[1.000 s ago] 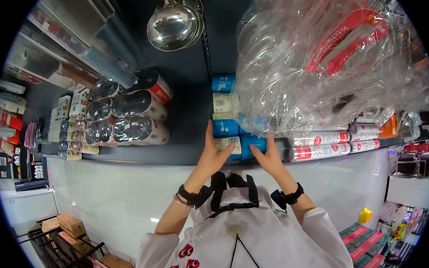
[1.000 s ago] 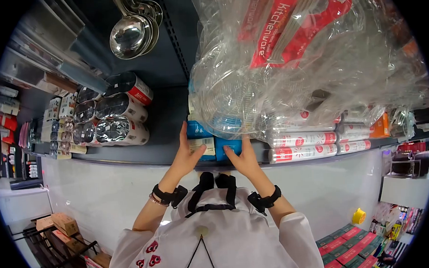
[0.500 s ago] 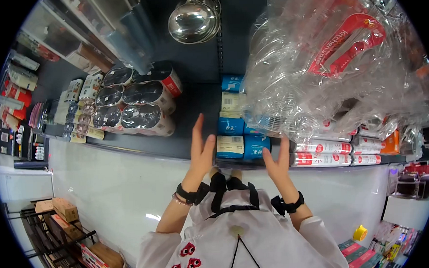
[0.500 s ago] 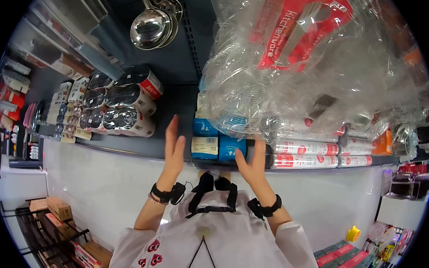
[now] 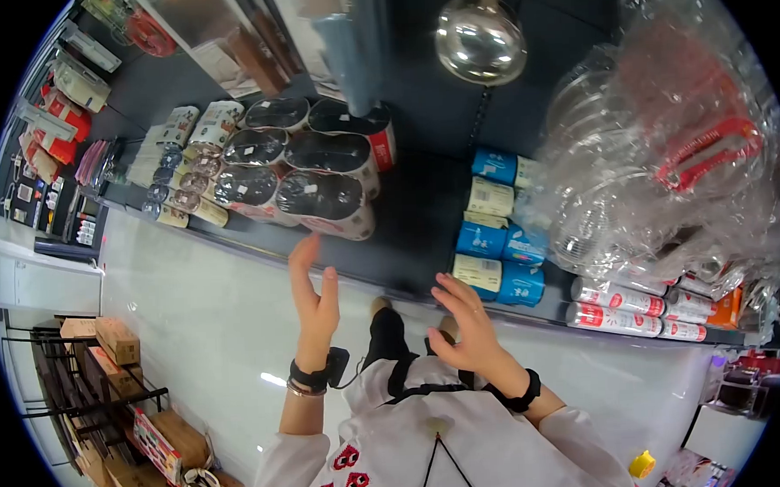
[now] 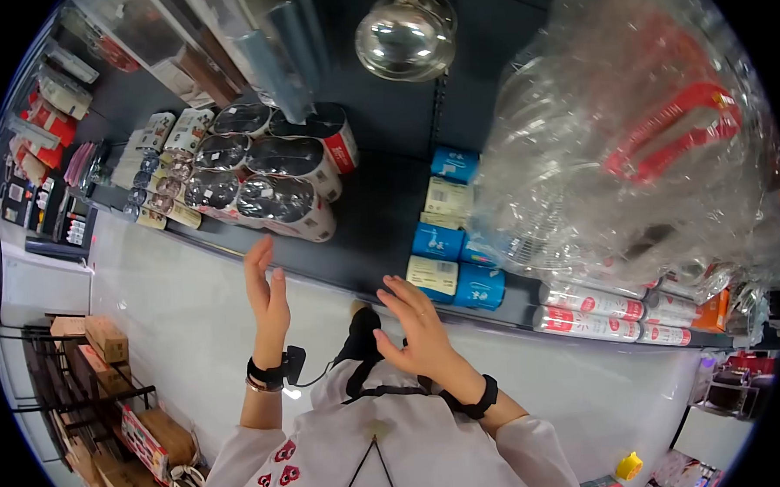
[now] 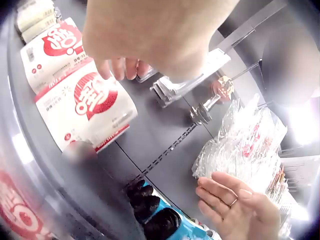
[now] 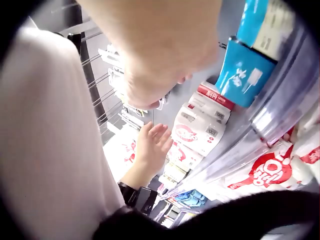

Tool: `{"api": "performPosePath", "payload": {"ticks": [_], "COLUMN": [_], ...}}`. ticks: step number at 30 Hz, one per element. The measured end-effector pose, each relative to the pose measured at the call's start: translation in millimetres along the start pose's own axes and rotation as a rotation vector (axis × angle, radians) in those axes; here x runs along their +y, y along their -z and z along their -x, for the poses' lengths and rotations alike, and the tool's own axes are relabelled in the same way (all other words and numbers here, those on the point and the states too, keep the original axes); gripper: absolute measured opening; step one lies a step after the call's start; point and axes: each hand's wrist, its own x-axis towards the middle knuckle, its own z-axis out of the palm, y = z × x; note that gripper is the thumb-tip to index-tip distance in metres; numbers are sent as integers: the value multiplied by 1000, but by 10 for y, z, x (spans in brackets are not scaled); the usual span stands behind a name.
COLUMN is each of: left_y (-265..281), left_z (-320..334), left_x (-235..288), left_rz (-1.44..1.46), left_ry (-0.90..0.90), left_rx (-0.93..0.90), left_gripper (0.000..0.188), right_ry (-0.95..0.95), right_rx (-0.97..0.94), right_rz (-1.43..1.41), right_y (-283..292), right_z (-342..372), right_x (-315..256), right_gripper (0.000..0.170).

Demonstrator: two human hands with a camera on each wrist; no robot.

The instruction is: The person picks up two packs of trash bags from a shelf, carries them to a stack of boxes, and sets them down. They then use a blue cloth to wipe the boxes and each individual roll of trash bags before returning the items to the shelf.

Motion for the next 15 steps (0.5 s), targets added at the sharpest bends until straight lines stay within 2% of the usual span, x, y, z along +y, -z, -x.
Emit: {"api": "performPosePath", "payload": {"ticks": [2,5,6,7,9,10,11,13,14,15], "left_y": [209,514,615,648,603,610,614,600,611,608], "left_z": [-271,-681,-762,-815,-792,-773,-741,-713,-714,-725], "left_x": [-185,-361,-418,-473,-538,-563,-591,-674,-746,-800], "left_rz": [-135,-108,-45,-39,267,256,262,24,-28,22], "left_ry": [-159,-201,-134,-141,87,100,101,-139,-124,-115], "left_rx": [6,-3,-50,-53,-140,-209,-221,-254,-302,-295], "left_gripper": [41,41,44,44,46,58,58,74,87,82], "right_ry": [-25,-40,-35,-33,-240,-276,-284,-317,-376,-389], "right_rx": [-62,-36,-20,-12,103,101,110,146,123,92], "right_rz": [-27,8,56,63,-79,-100,-96,-94,-137,-96], "right_y": [-192,-505,-607,-722,-926,-1016,-1122,-1294,-1361,-1385], "right_z": [-184,-475,-566,-676,-882,-993,-1091,-1285,-1358,-1424], "right_x": [-26,-37,-13,2,41,117,176,312,397,370], "right_gripper": [69,73,83,83,92,104,104,112,119,118]}}
